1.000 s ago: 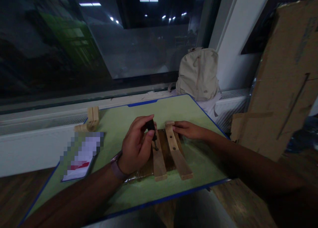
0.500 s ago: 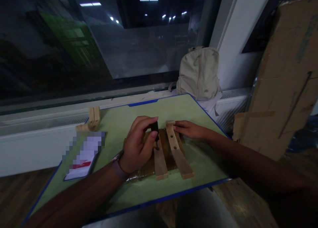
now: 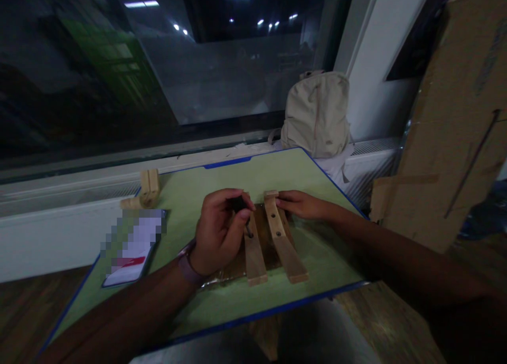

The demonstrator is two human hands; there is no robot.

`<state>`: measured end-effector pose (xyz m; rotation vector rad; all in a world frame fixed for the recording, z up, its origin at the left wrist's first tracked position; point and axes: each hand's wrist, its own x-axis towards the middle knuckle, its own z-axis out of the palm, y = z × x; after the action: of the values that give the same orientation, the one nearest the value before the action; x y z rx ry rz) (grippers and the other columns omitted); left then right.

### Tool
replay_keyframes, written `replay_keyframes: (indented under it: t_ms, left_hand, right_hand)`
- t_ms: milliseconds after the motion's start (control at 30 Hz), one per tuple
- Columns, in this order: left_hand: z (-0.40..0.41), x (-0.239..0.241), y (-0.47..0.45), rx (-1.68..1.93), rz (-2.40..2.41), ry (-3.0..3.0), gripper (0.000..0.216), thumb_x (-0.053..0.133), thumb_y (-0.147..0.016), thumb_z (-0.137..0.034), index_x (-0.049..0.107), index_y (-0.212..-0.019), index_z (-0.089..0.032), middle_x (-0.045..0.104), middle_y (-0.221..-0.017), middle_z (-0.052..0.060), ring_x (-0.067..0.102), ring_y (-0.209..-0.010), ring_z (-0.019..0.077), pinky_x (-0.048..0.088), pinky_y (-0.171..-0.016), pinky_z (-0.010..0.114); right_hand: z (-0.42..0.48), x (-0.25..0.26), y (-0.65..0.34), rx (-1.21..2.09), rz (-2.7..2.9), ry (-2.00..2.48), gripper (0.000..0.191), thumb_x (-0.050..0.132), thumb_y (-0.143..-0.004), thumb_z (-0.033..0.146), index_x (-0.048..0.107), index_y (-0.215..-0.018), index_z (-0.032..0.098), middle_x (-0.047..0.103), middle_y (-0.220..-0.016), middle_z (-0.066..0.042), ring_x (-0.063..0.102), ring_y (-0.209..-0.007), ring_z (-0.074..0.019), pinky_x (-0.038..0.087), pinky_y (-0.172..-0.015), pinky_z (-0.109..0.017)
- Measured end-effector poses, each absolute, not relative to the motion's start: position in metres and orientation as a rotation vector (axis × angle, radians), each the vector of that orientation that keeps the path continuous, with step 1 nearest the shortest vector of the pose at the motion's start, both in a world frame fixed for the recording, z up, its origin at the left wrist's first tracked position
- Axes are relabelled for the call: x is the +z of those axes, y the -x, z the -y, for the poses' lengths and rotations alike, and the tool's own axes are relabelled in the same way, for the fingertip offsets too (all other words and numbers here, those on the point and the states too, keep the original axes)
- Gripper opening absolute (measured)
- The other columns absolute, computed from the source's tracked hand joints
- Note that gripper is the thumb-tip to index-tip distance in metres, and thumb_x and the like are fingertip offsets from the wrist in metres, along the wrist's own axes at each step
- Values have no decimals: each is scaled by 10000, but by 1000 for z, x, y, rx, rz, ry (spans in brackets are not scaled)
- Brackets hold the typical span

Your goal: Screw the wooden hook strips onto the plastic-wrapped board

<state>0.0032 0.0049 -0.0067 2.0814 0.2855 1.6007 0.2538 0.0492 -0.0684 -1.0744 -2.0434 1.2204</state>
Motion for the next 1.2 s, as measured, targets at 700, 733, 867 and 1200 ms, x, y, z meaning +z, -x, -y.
replay_keyframes:
  t_ms: [700, 733, 867, 1200]
  left_hand:
    - [-3, -14, 2, 1586, -525, -2144, 325, 464, -1018, -198, 529, -1332, -252, 613, -1171, 84, 642, -974, 167, 564, -891, 363]
    - [-4, -13, 2, 1584, -511, -2143, 321, 477, -1012, -200, 535, -1323, -252, 606, -1173, 84, 639, -980, 172, 560, -897, 371]
    - [-9, -11, 5, 1622, -494, -2234, 401, 661, -908, -170, 579, -1287, -272, 562, -1152, 68, 616, -1009, 193, 543, -876, 364]
    - [-2, -13, 1, 1599, -535, -2100, 379, 479, -1012, -180, 493, -1384, -250, 625, -1142, 79, 651, -970, 158, 573, -847, 324]
  right_hand:
    - [-49, -66, -254, 1218, 2069, 1069, 470, 488, -1011, 557, 707, -1087, 148, 703, -922, -77, 644, -961, -226, 552, -880, -389]
    - [-49, -66, -253, 1209, 2070, 1071, 481, 490, -1006, 567, 706, -1087, 144, 705, -947, -83, 643, -964, -226, 548, -890, -391]
    - [-49, -67, -253, 1178, 2068, 1082, 550, 492, -977, 637, 706, -1061, 137, 700, -974, -86, 645, -951, -227, 535, -881, -382]
    - [-49, -68, -254, 1201, 2064, 1062, 515, 497, -985, 614, 705, -1089, 155, 703, -968, -76, 644, -963, -223, 541, -880, -375]
